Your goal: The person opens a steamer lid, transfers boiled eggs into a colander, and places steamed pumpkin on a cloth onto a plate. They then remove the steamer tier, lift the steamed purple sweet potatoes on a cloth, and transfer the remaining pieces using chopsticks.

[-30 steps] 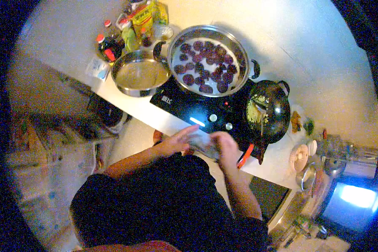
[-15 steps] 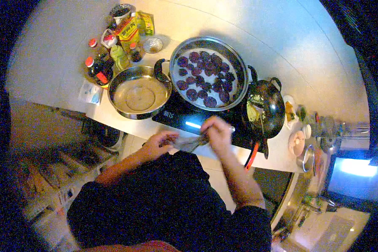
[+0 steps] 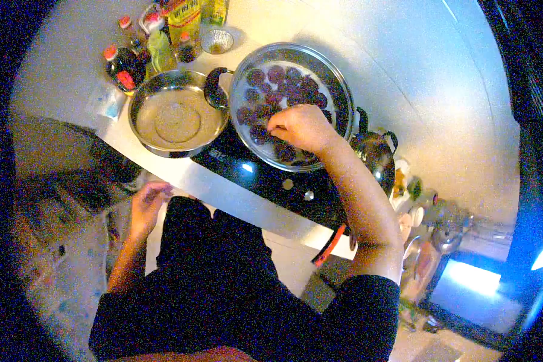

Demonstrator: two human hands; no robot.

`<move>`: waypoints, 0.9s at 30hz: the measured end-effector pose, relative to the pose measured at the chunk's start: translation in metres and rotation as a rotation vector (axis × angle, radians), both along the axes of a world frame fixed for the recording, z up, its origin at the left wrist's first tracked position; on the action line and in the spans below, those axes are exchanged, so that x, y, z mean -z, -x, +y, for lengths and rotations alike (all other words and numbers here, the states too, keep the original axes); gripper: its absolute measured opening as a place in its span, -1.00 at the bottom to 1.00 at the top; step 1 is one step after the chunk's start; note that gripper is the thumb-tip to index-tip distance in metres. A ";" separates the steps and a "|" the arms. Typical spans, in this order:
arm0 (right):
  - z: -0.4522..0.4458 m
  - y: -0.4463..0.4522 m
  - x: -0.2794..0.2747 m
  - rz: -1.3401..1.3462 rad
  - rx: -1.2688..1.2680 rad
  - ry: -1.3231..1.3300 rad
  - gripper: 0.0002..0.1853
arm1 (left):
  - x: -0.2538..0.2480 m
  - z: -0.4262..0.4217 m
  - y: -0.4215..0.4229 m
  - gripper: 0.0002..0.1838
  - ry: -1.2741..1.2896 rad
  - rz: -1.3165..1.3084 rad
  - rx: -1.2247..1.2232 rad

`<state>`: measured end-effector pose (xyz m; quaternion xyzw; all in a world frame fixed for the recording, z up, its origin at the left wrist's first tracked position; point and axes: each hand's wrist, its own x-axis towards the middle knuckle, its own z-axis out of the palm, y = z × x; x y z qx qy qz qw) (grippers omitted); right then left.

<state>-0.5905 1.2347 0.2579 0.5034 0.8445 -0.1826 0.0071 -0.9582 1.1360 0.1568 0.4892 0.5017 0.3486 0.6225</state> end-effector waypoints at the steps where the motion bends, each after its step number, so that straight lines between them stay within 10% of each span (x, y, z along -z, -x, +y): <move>1: 0.003 -0.002 0.000 -0.025 -0.038 0.009 -0.88 | 0.000 -0.007 -0.003 -0.85 0.015 0.017 -0.025; 27: -0.006 -0.045 0.043 -0.365 -0.275 0.402 -0.87 | 0.057 -0.025 -0.032 -0.85 0.287 -0.006 -0.041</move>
